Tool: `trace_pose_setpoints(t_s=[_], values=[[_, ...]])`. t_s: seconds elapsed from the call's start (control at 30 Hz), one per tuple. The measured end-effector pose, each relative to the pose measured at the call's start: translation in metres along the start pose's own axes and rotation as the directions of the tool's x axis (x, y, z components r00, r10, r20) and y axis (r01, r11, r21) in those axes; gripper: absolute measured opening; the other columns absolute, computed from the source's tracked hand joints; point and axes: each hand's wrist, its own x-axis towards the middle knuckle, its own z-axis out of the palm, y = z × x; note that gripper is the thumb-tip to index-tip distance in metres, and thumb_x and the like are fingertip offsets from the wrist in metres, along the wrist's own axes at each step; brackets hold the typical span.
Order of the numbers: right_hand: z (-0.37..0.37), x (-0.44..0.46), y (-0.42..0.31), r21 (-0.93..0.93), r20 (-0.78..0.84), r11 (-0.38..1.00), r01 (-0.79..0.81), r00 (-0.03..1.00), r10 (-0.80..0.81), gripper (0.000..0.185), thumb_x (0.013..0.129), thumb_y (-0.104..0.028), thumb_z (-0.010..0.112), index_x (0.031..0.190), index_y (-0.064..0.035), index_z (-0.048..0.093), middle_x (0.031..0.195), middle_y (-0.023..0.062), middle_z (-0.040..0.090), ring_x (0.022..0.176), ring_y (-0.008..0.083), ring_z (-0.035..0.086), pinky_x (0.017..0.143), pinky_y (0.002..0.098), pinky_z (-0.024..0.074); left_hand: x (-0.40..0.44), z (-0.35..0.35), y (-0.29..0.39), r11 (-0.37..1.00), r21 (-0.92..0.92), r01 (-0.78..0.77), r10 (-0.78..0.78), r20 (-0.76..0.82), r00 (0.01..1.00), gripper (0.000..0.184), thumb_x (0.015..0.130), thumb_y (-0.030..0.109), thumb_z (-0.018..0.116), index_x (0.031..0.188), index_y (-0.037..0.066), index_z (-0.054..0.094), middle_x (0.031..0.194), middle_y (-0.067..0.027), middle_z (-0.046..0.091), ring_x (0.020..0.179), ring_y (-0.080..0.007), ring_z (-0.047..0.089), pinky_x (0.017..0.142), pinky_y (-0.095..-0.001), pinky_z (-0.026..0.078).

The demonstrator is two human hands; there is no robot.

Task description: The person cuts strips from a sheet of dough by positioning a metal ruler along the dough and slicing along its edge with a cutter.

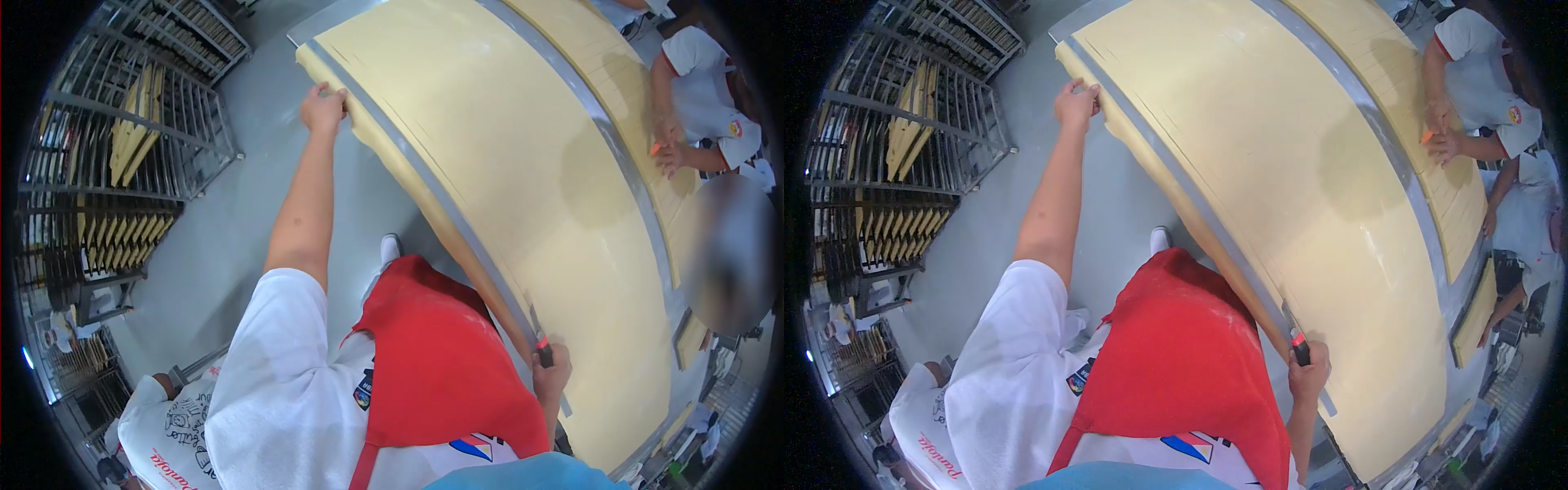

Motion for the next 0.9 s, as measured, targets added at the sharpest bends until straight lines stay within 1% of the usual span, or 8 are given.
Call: trace_pose_setpoints(t_s=[0.07,0.13,0.37,0.47,0.53,0.67,0.73,0.9], values=[[-0.001,0.000,-0.002,0.016,-0.006,1.000,0.002,1.000,-0.002,0.029,0.072,-0.008,0.084,0.092,-0.0044,0.064,0.092,0.0161,0.064,0.088,0.0417,0.064,0.078,0.0490,0.0506,0.009,-0.002,0.000,0.993,0.089,-0.080,0.079,0.013,0.997,0.032,0.091,0.007,0.074,0.121,0.000,0.066,0.096,-0.0111,0.071,0.065,-0.0157,0.068,0.054,-0.0302,0.059],[0.000,0.000,-0.004,0.021,-0.006,1.000,-0.007,1.000,0.007,0.030,0.071,-0.007,0.084,0.093,-0.0045,0.064,0.092,0.0158,0.064,0.089,0.0411,0.064,0.078,0.0483,0.0508,0.021,-0.007,0.005,0.999,0.033,0.025,-0.031,0.215,0.976,0.034,0.095,0.010,0.066,0.128,0.004,0.063,0.103,-0.0121,0.070,0.062,-0.0168,0.066,0.054,-0.0307,0.059],[0.003,-0.003,0.000,0.006,-0.039,1.000,-0.009,0.999,0.009,0.031,0.071,-0.005,0.085,0.095,-0.0051,0.064,0.095,0.0152,0.065,0.090,0.0403,0.065,0.079,0.0480,0.0513,0.052,-0.010,0.003,0.985,0.159,0.072,-0.120,0.319,0.940,0.031,0.100,0.014,0.060,0.130,0.007,0.063,0.106,-0.0121,0.070,0.063,-0.0188,0.068,0.057,-0.0319,0.061],[0.001,-0.001,0.000,-0.004,-0.011,1.000,-0.013,1.000,0.013,0.032,0.071,-0.005,0.085,0.095,-0.0054,0.064,0.096,0.0151,0.066,0.090,0.0402,0.065,0.080,0.0480,0.0514,0.046,-0.010,0.008,0.953,0.265,-0.149,0.066,0.301,0.951,0.032,0.097,0.017,0.062,0.124,-0.002,0.059,0.099,-0.0176,0.074,0.063,-0.0235,0.072,0.055,-0.0347,0.061],[-0.001,0.000,-0.001,-0.010,-0.005,1.000,-0.003,1.000,0.003,0.031,0.071,-0.005,0.086,0.095,-0.0057,0.065,0.094,0.0149,0.065,0.089,0.0402,0.065,0.079,0.0483,0.0513,0.044,-0.009,0.017,0.707,0.579,-0.406,0.213,0.374,0.903,0.035,0.096,0.020,0.063,0.122,-0.004,0.060,0.100,-0.0201,0.075,0.070,-0.0282,0.076,0.058,-0.0356,0.062],[0.001,0.001,0.006,-0.013,0.006,0.999,-0.036,0.999,0.036,0.031,0.071,-0.005,0.085,0.094,-0.0059,0.065,0.092,0.0147,0.065,0.086,0.0402,0.065,0.078,0.0488,0.0512,0.046,-0.007,0.018,0.786,0.564,-0.253,0.085,0.306,0.948,0.033,0.096,0.022,0.061,0.117,-0.004,0.061,0.092,-0.0195,0.076,0.069,-0.0290,0.076,0.063,-0.0358,0.063],[0.000,0.000,0.006,0.007,0.007,1.000,0.000,1.000,0.000,0.030,0.071,-0.005,0.085,0.094,-0.0059,0.065,0.090,0.0148,0.064,0.085,0.0401,0.064,0.076,0.0490,0.0510,0.051,-0.006,0.009,0.887,0.397,-0.234,0.127,0.277,0.952,0.030,0.097,0.022,0.059,0.114,-0.003,0.062,0.087,-0.0185,0.076,0.066,-0.0268,0.076,0.068,-0.0359,0.062],[0.002,0.001,0.009,0.002,-0.008,1.000,0.016,1.000,-0.016,0.030,0.072,-0.004,0.084,0.096,-0.0050,0.066,0.088,0.0144,0.066,0.081,0.0368,0.066,0.074,0.0460,0.0520,0.061,-0.008,0.010,0.843,0.470,-0.261,0.102,0.337,0.936,0.029,0.099,0.022,0.055,0.112,-0.003,0.062,0.089,-0.0184,0.077,0.063,-0.0250,0.076,0.070,-0.0351,0.062]])
